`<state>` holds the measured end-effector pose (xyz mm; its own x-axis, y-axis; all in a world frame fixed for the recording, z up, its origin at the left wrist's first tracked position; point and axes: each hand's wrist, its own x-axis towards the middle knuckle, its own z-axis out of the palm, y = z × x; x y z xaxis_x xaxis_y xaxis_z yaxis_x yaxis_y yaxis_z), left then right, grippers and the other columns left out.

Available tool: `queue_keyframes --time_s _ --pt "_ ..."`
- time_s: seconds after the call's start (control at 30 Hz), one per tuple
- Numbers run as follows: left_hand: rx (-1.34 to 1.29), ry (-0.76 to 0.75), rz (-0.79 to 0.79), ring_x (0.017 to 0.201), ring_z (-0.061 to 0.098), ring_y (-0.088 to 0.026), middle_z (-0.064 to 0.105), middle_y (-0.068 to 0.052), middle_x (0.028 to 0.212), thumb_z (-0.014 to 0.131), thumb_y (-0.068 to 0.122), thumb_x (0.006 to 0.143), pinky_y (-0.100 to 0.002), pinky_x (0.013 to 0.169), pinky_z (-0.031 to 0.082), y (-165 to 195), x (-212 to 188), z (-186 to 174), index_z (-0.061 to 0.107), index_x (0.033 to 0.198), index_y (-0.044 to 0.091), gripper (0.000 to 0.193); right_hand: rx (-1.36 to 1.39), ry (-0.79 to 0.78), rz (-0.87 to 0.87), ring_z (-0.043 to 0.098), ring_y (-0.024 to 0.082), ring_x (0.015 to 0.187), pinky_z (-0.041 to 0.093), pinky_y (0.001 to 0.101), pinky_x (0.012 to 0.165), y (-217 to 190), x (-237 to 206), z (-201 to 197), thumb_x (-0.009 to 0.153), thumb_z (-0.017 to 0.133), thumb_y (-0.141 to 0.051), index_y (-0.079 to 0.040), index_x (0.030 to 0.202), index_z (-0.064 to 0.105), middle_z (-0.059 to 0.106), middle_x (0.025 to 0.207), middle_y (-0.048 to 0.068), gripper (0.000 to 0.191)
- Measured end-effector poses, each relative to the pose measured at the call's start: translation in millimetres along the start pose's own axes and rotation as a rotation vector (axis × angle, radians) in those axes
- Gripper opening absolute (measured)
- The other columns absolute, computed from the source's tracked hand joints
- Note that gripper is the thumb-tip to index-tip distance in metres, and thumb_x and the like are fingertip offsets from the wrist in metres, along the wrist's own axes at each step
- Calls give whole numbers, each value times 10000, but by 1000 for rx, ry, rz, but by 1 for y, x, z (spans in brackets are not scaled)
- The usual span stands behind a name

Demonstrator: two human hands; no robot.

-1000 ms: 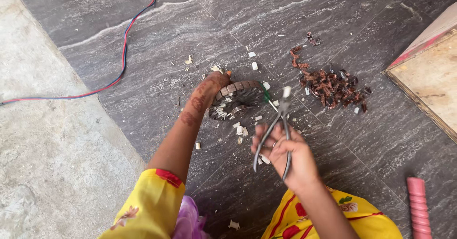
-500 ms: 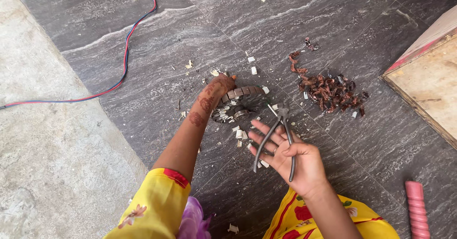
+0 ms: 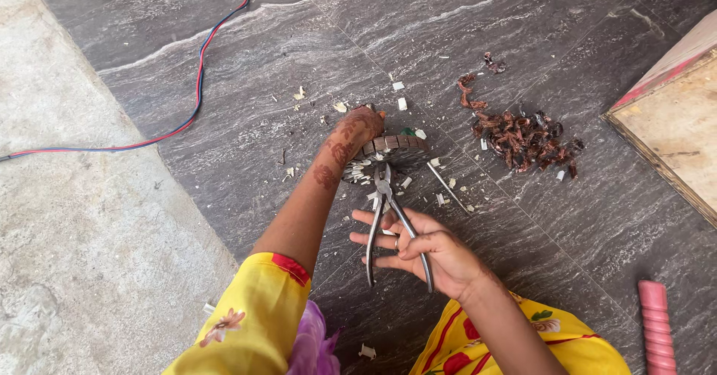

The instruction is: The person uses pliers and a screwdriver to remove insulation and copper wire from a motor stator. They repeatedly cut and pull material from the stator slots, then use a screwdriver to pry out remaining pieces.

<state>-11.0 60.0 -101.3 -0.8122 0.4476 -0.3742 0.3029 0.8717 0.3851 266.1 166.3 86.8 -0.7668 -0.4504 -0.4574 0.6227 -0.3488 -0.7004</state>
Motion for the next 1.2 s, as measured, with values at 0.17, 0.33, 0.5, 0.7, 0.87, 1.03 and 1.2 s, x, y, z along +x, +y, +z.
queue_keyframes --time_s 0.17,0.33,0.5,0.7,0.87,1.03,1.2 --pt "-17 10 -2 1110 692 -347 699 -145 1260 481 332 1046 -426 957 568 2 2 1 676 1261 97 373 104 -132 -39 524 491 1391 538 607 1034 1 3 -6 732 456 125 58 1201 506 476 1557 302 477" --pt "-27 13 -4 1111 688 -351 698 -149 1256 465 333 1053 -432 960 563 2 4 2 680 1247 86 381 67 -84 -8 518 475 1377 538 591 1024 1 6 -7 699 449 118 -6 1155 603 476 1534 290 497" --pt "-24 15 0 1113 684 -355 696 -153 1252 448 335 1061 -437 963 558 3 7 3 684 1234 76 391 144 -122 -45 486 486 1419 524 597 1037 1 7 -5 747 469 124 -8 1115 594 473 1554 293 411" --pt "-25 13 6 1114 680 -360 694 -158 1247 429 338 1070 -444 968 551 3 10 2 689 1218 63 406 115 -106 -55 611 385 1211 573 519 932 1 10 -8 741 440 114 -31 1115 589 522 1501 289 428" --pt "-14 3 2 1116 676 -364 693 -162 1243 412 339 1077 -450 971 546 1 8 1 693 1204 53 421 159 -21 -46 567 196 809 544 383 743 6 17 -16 839 451 83 -38 1019 555 616 1399 314 240" --pt "-19 0 1 1117 672 -368 691 -166 1240 396 341 1085 -456 974 540 4 5 0 697 1191 42 437 12 21 -119 547 183 679 517 349 634 20 22 -25 808 412 84 -42 999 540 689 1172 357 263" --pt "-10 2 6 1119 668 -372 690 -169 1236 380 343 1092 -462 978 535 10 10 -1 701 1177 32 455 -172 141 -124 661 294 686 563 412 600 24 25 -27 775 384 89 -8 949 506 728 1073 360 233"
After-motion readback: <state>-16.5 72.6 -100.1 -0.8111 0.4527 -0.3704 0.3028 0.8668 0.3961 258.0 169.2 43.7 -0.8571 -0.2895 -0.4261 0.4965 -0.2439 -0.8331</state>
